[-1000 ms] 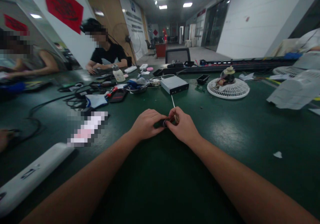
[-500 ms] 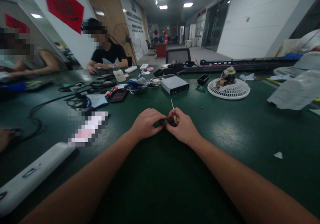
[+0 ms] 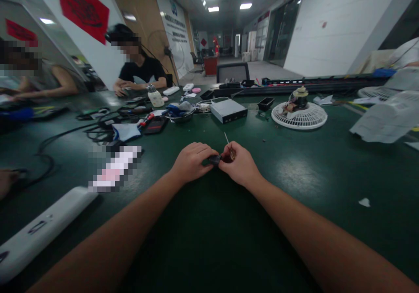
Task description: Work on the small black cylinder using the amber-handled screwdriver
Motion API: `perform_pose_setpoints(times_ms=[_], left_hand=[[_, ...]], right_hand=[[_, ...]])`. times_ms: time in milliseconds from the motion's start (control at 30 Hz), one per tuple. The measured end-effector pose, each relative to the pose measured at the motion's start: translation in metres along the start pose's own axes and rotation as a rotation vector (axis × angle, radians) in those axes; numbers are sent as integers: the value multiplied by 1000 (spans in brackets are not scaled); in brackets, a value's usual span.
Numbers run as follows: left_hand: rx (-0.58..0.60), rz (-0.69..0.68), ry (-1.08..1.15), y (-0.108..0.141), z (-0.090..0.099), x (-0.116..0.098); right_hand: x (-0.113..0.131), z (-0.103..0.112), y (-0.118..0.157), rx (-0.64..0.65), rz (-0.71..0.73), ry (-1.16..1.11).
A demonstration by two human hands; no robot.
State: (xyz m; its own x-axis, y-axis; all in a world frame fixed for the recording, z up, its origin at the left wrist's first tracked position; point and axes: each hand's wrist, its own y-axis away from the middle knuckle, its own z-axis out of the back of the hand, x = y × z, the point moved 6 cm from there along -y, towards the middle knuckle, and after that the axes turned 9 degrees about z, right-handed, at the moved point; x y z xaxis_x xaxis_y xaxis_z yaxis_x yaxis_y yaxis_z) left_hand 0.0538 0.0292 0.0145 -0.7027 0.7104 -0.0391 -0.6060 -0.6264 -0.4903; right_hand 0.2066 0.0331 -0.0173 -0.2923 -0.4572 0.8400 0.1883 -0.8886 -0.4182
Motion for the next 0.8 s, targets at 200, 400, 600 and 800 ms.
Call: perform_pose_setpoints(times_ms=[200,400,600,800], left_hand=[[19,14,21,0,0,-1],[99,84,74,0,-7,5],[110,133,97,0,-6,6],[124,120,89,1,-4,5]], right_hand=[[-3,-2,-1,-19,-16,-155],[-5,-3,-1,-8,-2,-170],[3,-1,-1,-63,49,-223],[11,4,1,-53,45,111]])
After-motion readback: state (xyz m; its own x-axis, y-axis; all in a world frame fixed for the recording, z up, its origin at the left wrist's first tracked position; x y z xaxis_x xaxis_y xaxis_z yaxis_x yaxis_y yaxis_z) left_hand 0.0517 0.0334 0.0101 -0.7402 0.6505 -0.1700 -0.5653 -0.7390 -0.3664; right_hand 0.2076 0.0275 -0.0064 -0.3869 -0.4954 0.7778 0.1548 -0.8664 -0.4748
